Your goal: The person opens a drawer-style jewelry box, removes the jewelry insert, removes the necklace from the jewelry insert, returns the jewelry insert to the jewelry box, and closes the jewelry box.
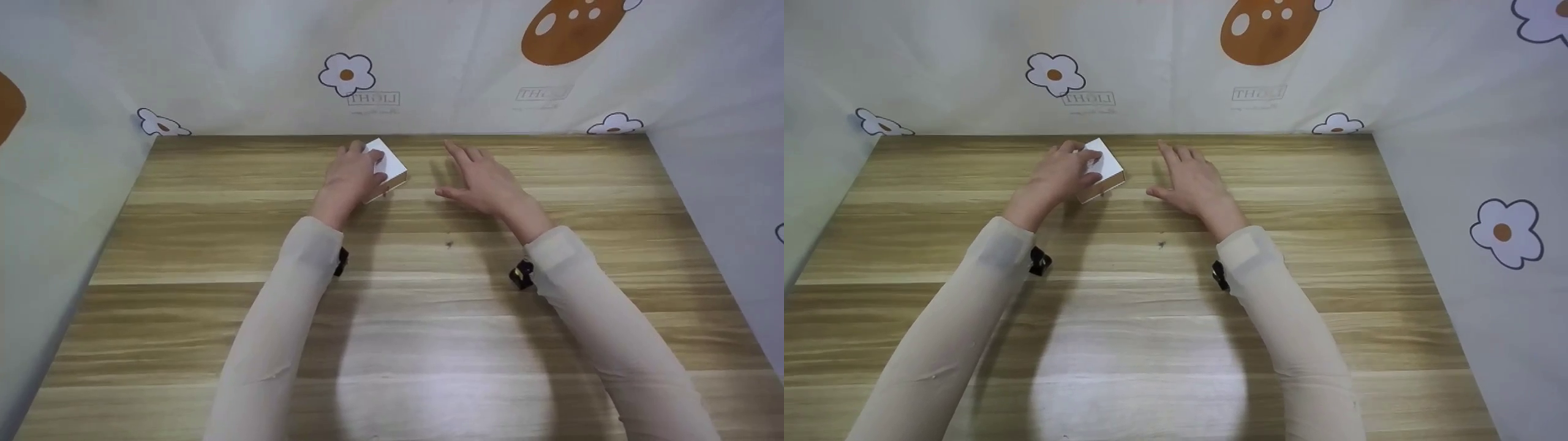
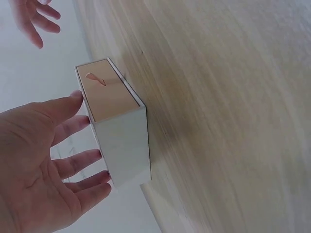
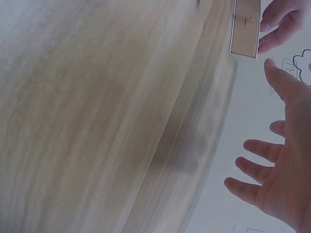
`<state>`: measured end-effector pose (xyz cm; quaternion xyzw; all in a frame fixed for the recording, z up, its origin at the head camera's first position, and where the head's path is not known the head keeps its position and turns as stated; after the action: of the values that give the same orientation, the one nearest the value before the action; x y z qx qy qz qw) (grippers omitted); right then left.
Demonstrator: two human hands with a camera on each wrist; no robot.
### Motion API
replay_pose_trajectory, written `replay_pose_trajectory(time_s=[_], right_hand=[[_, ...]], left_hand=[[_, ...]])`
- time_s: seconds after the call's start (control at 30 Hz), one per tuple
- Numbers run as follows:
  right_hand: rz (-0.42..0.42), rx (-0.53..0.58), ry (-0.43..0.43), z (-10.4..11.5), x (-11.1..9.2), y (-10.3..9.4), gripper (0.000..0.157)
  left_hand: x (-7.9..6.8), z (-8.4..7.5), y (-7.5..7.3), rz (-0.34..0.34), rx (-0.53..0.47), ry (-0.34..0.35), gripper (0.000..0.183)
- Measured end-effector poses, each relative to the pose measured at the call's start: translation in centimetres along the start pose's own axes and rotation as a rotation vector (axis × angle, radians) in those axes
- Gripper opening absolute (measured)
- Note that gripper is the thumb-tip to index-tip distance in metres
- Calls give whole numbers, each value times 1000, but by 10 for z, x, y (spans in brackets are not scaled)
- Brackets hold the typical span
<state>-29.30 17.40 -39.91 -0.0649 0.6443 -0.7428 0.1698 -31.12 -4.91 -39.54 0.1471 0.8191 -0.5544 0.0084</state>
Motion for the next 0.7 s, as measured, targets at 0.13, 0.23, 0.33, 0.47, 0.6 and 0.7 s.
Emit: replay_pose_trajectory(time_s=[0.13, 0.23, 0.33, 0.47, 0.6, 0.7], right_hand=[[-9, 3, -1, 0, -2, 2, 94], [-15, 0, -2, 0, -2, 2, 93], [-17, 0, -6, 1, -3, 0, 92], [-17, -7, -16, 2, -4, -2, 92], [-12, -9, -29, 4, -6, -2, 90], [-13, -2, -37, 5, -9, -1, 87]], left_hand=[[-2, 1, 2, -7, 1, -6, 49], [-3, 0, 2, -8, 0, -13, 49], [-6, 0, 0, -2, -2, -23, 50], [-8, -1, -1, 6, 6, -25, 53], [-12, -1, -2, 18, 30, -31, 54], [-16, 1, -1, 33, 27, -42, 54]])
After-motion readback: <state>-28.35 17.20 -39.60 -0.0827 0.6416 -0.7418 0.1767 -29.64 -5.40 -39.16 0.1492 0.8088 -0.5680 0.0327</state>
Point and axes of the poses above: each hand's wrist, its own x-axis towards the middle knuckle, its own y-axis out of the palm, z = x × y, the point moved 5 cm from there along x, towards the middle knuckle, and after that the axes turned 8 degrees about -x, right-handed, at the moved point
